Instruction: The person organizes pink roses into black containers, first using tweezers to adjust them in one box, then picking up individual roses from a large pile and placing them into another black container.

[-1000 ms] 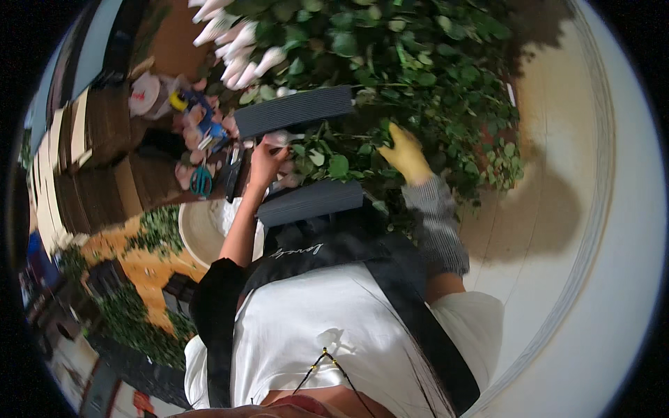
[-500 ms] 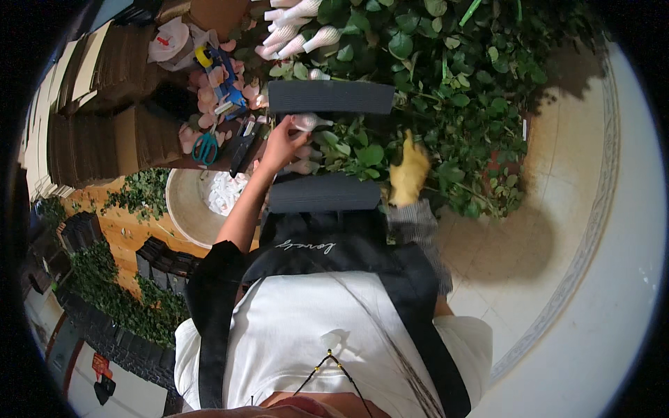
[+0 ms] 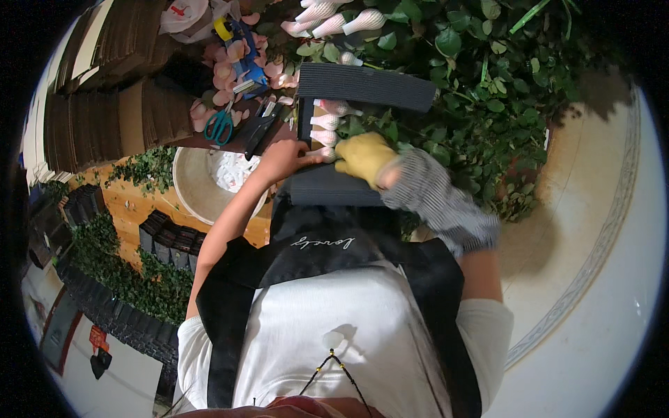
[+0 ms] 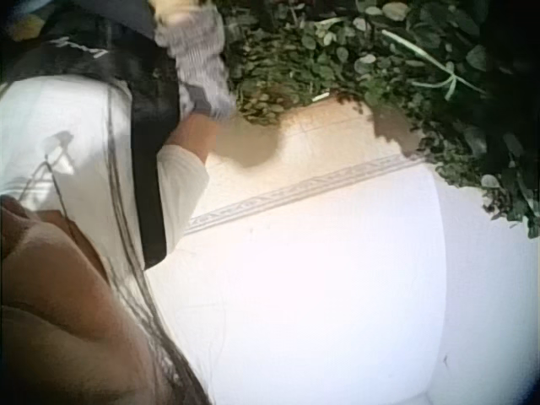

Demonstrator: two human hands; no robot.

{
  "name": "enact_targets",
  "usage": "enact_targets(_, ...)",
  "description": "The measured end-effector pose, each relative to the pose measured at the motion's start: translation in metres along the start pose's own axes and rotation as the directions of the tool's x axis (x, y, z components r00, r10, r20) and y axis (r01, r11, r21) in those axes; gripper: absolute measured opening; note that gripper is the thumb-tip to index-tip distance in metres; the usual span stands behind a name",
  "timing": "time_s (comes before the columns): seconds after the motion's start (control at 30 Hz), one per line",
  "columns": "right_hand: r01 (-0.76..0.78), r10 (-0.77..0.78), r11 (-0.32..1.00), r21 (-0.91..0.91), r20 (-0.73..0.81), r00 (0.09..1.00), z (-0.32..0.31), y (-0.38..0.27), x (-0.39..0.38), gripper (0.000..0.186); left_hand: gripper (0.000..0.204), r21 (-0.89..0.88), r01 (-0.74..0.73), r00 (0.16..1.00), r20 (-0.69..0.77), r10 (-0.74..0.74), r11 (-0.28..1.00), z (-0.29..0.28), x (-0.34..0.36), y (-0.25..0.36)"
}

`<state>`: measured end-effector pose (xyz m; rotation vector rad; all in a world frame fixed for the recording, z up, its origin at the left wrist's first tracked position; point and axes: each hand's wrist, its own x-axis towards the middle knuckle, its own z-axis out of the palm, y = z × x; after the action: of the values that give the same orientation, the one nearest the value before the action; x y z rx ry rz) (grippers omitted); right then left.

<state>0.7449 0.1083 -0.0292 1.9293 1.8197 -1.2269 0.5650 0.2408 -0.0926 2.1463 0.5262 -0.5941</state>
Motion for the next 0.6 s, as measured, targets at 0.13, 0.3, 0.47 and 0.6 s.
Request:
enact_targets(0.13, -0.095, 0.095, 0.995, -0.013, -0.022, 0.995, 0.035, 0.007, 0.032, 0.027, 0.045, -0.018, -0.075, 0.991, -0.110, 0.073, 0.997, 0.021, 0.004, -0.018)
enact_targets(0.3, -0.155, 0.165, 0.971, -0.182, 0.044, 0.985, 0.041, 0.010, 0.034, 0.025, 0.027, -0.942, -0.115, 0.853, -0.256, -0.454, 0.315, 0.015, -0.030, -0.045)
enact_targets(0.47, 0.174, -0.121, 0.922, 0.345, -0.170, 0.978, 0.004, 0.018, 0.007, 0.028, 0.017, -0.697, -0.213, 0.885, -0.434, -0.168, 0.684, 0.012, -0.054, -0.064)
enact_targets(0.6, -0.176, 0.146, 0.979, -0.105, -0.240, 0.960, 0.022, 0.024, 0.025, 0.030, 0.038, -0.209, -0.075, 0.917, -0.398, -0.015, 0.975, -0.001, -0.005, -0.011)
